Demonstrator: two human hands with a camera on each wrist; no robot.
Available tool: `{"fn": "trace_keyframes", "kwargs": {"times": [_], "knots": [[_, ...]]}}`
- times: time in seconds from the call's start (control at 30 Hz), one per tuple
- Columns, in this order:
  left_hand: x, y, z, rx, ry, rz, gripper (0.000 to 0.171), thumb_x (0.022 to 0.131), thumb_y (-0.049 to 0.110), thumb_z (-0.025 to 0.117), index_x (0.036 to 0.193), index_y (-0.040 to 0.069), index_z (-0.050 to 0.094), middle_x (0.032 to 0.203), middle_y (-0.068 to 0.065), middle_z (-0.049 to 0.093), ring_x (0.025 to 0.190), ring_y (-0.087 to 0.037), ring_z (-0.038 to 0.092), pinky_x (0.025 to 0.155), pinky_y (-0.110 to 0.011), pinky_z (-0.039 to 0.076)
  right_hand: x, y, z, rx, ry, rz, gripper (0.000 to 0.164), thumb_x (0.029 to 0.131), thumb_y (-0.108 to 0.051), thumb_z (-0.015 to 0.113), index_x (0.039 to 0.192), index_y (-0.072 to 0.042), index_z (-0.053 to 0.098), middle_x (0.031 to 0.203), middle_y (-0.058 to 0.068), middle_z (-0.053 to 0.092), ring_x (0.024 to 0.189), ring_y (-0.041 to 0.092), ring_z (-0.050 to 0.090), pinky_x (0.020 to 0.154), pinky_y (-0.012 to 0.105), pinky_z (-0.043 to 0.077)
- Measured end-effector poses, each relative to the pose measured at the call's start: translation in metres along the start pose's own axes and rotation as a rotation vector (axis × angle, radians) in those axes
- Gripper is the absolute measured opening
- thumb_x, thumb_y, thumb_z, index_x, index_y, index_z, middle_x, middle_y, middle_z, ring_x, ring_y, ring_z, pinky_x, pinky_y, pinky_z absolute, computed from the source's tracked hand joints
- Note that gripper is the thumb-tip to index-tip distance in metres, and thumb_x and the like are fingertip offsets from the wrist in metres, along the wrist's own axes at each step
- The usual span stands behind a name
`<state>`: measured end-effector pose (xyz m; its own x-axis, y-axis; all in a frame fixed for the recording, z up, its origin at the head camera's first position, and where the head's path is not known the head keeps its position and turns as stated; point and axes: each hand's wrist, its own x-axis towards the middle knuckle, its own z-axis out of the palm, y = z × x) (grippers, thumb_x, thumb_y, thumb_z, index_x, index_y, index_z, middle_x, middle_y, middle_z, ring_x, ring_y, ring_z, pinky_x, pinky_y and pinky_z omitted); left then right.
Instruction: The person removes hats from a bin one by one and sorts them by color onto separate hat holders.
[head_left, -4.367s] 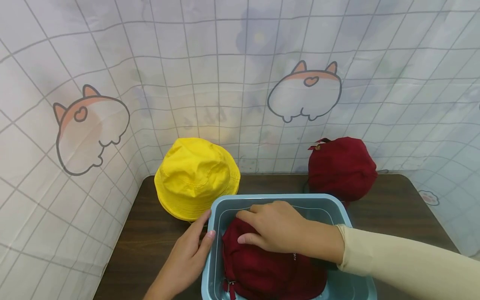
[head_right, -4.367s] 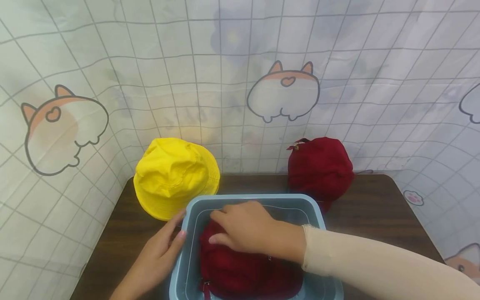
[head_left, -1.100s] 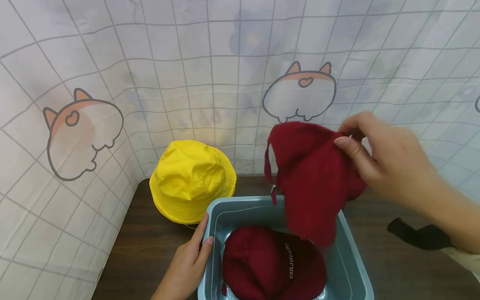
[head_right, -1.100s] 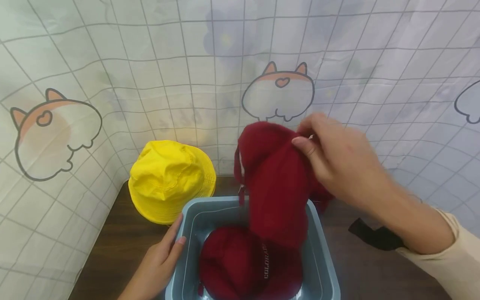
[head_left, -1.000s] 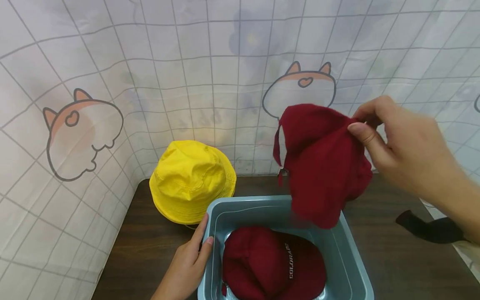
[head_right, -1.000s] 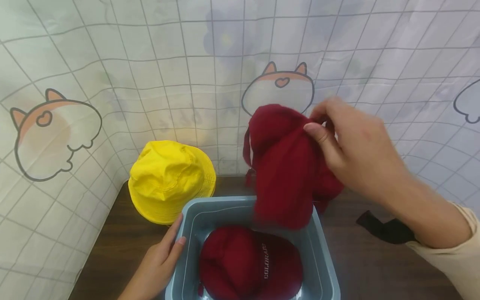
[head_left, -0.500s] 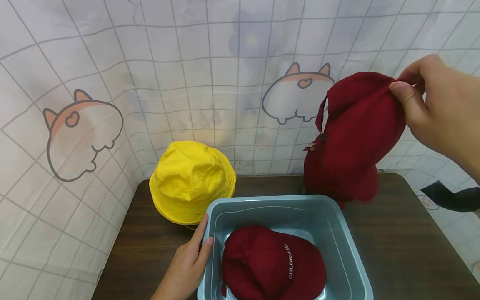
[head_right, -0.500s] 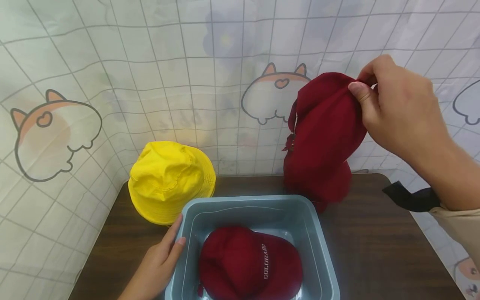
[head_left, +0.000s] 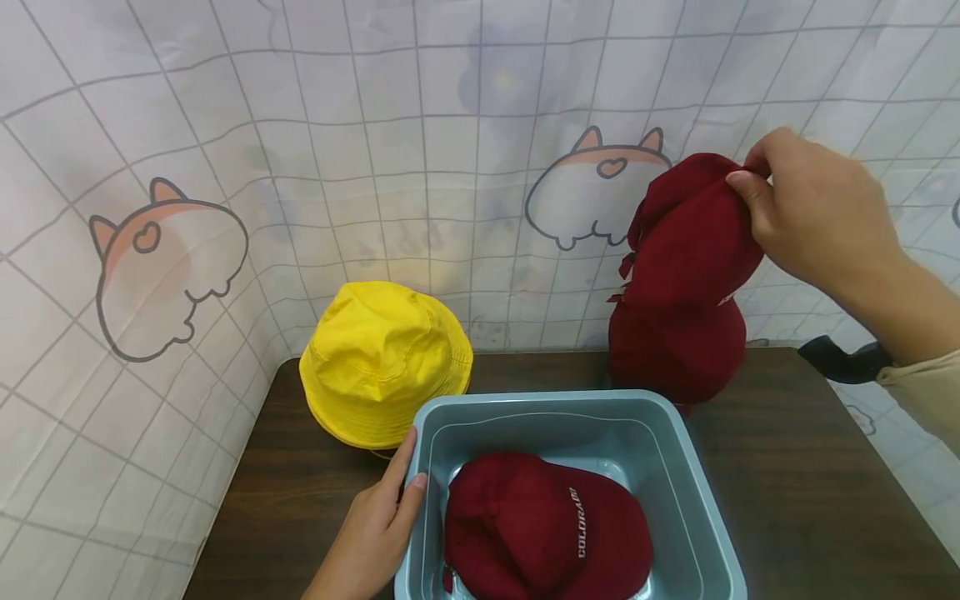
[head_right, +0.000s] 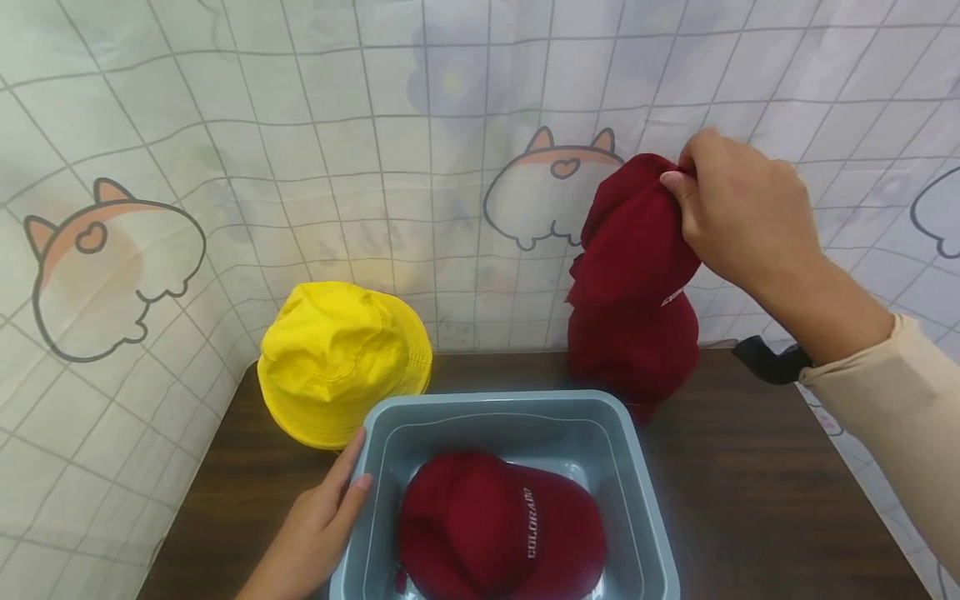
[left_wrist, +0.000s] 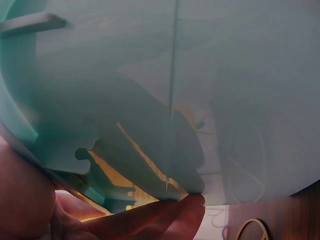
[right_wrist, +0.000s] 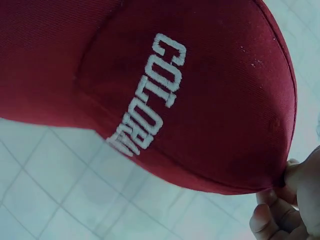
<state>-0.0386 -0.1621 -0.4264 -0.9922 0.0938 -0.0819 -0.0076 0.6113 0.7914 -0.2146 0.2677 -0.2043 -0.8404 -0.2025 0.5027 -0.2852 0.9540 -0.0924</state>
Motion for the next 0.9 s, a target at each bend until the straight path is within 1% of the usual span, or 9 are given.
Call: {"fn": "trace_keyframes", "kwargs": {"times": [0.1, 0.2, 0.3, 0.4, 0.5, 0.63, 0.8, 0.9], "knots": [[0.0, 0.0, 0.0, -0.002, -0.003, 0.001, 0.058, 0.11, 0.038, 0.046, 0.163, 0.032, 0.023, 0.152, -0.011, 0.053, 0.12, -0.021, 0.065, 0.096, -0.044, 0.056, 0.003, -0.002, 0.009, -0.028, -0.016, -0.023, 0.032, 0.105, -0.022, 0.055, 0.111, 0.009, 0.056, 0.09, 0.031, 0.062, 0.069, 0.043, 0.061, 0.051, 0.056, 0.052], [-0.001, 0.0, 0.001, -0.005, -0.004, 0.002, 0.058, 0.11, 0.041, 0.045, 0.163, 0.032, 0.024, 0.152, -0.011, 0.053, 0.12, -0.02, 0.065, 0.096, -0.043, 0.056, 0.004, -0.001, 0.016, -0.051, -0.065, -0.026, 0.031, 0.105, -0.022, 0.056, 0.109, 0.008, 0.057, 0.088, 0.028, 0.062, 0.068, 0.041, 0.061, 0.049, 0.052, 0.051], [-0.001, 0.0, 0.001, -0.006, -0.002, 0.005, 0.058, 0.11, 0.04, 0.045, 0.163, 0.032, 0.024, 0.152, -0.011, 0.053, 0.12, -0.02, 0.065, 0.095, -0.042, 0.057, 0.002, 0.002, 0.023, -0.072, -0.112, -0.03, 0.028, 0.104, -0.021, 0.056, 0.107, 0.006, 0.056, 0.085, 0.026, 0.062, 0.067, 0.039, 0.061, 0.047, 0.049, 0.05], [-0.001, 0.0, 0.0, -0.009, 0.001, 0.009, 0.059, 0.11, 0.038, 0.046, 0.163, 0.033, 0.024, 0.152, -0.01, 0.053, 0.12, -0.021, 0.065, 0.093, -0.041, 0.058, -0.002, 0.007, 0.029, -0.095, -0.104, -0.064, 0.024, 0.103, -0.019, 0.059, 0.104, 0.004, 0.055, 0.079, 0.023, 0.062, 0.064, 0.037, 0.06, 0.046, 0.047, 0.048], [-0.001, 0.001, -0.001, -0.017, -0.004, 0.011, 0.059, 0.11, 0.036, 0.047, 0.163, 0.034, 0.023, 0.152, -0.01, 0.053, 0.121, -0.022, 0.066, 0.091, -0.04, 0.059, -0.009, 0.013, 0.033, -0.112, -0.086, -0.08, 0.022, 0.101, -0.017, 0.062, 0.101, 0.003, 0.054, 0.073, 0.019, 0.06, 0.06, 0.034, 0.057, 0.045, 0.044, 0.045], [-0.001, 0.001, -0.002, -0.016, -0.01, 0.008, 0.059, 0.11, 0.032, 0.048, 0.163, 0.034, 0.023, 0.152, -0.01, 0.053, 0.12, -0.023, 0.066, 0.089, -0.039, 0.06, -0.016, 0.022, 0.036, -0.116, -0.102, -0.06, 0.022, 0.1, -0.017, 0.062, 0.101, 0.003, 0.054, 0.07, 0.017, 0.059, 0.057, 0.031, 0.055, 0.044, 0.042, 0.044], [-0.002, 0.001, -0.003, -0.02, -0.024, -0.001, 0.059, 0.11, 0.032, 0.048, 0.163, 0.034, 0.022, 0.153, -0.011, 0.052, 0.118, -0.024, 0.067, 0.088, -0.039, 0.06, -0.027, 0.034, 0.041, -0.111, -0.11, -0.027, 0.023, 0.101, -0.017, 0.061, 0.103, 0.005, 0.056, 0.076, 0.022, 0.062, 0.059, 0.033, 0.056, 0.046, 0.048, 0.045], [-0.003, 0.0, -0.003, -0.024, -0.031, -0.009, 0.059, 0.11, 0.033, 0.047, 0.163, 0.034, 0.022, 0.153, -0.011, 0.052, 0.118, -0.024, 0.067, 0.087, -0.039, 0.06, -0.034, 0.04, 0.044, -0.098, -0.122, 0.007, 0.024, 0.102, -0.019, 0.059, 0.103, 0.005, 0.056, 0.078, 0.021, 0.063, 0.06, 0.034, 0.056, 0.047, 0.049, 0.045]]}}
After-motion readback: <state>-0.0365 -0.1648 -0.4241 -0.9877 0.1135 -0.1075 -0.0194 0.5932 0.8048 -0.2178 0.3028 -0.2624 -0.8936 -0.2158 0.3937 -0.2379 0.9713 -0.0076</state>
